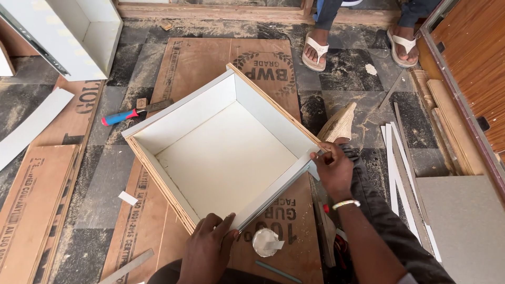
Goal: The person assembles a small wooden box by fitting white edge strips along the top edges. They apply adhesive from a small container to the edges and press the strips into place, then smooth them with fingers. The person works on one edge at a time, rotating the box as needed.
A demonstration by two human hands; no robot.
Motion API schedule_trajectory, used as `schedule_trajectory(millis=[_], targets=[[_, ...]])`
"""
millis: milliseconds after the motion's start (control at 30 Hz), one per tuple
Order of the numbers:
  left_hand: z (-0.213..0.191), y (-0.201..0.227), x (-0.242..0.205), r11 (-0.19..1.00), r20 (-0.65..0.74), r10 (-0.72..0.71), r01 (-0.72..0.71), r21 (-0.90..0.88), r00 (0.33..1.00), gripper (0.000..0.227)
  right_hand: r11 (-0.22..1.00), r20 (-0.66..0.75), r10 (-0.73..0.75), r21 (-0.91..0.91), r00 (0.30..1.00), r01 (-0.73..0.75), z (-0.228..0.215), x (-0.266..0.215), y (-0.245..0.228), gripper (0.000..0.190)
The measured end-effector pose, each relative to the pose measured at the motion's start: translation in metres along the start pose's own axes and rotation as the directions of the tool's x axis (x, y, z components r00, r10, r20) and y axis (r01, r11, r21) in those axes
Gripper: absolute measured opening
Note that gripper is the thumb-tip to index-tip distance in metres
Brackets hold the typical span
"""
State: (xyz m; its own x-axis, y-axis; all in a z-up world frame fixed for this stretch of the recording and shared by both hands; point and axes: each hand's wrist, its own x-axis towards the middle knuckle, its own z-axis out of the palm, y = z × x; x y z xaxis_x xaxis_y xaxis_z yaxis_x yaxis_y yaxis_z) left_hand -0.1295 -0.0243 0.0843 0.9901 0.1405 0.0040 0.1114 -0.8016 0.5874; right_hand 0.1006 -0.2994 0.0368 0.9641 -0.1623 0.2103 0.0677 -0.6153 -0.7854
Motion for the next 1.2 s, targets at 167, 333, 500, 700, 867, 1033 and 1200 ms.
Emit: schedule_trajectory(millis=[167,333,500,700,867,1033,1200], targets=[[-0.001,0.0,0.001,1.0,0.024,-0.005,0.005,0.001,1.0,0.043,0.812,0.394,-0.391,-0.278,0.832,0.513,-0.036,0.034,-0.027,0.046],[0.01,-0.011,-0.001,1.0,0.022,-0.019,0.019,0.011,1.0,0.043,0.561,0.652,-0.377,-0.405,0.658,0.722,-0.039,0.056,-0.041,0.033],[0.012,-0.013,-0.003,0.992,-0.016,0.052,-0.05,0.114,0.999,0.044,0.472,0.725,-0.318,-0.437,0.611,0.765,-0.037,0.06,-0.035,0.029],[0.034,-0.027,-0.006,0.981,-0.17,0.14,-0.113,0.156,0.975,0.04,0.394,0.747,-0.357,-0.424,0.56,0.816,-0.037,0.065,-0.034,0.033],[0.032,-0.024,-0.006,0.993,-0.191,0.074,-0.055,0.103,0.979,0.038,0.371,0.763,-0.372,-0.399,0.528,0.838,-0.036,0.068,-0.032,0.033],[0.027,-0.011,0.0,0.997,-0.166,-0.073,0.077,0.015,0.983,0.038,0.357,0.78,-0.344,-0.406,0.523,0.841,-0.034,0.065,-0.04,0.033],[0.03,-0.007,0.0,0.994,-0.195,-0.094,0.101,0.028,0.976,0.031,0.305,0.799,-0.309,-0.431,0.516,0.849,-0.031,0.061,-0.041,0.034]])
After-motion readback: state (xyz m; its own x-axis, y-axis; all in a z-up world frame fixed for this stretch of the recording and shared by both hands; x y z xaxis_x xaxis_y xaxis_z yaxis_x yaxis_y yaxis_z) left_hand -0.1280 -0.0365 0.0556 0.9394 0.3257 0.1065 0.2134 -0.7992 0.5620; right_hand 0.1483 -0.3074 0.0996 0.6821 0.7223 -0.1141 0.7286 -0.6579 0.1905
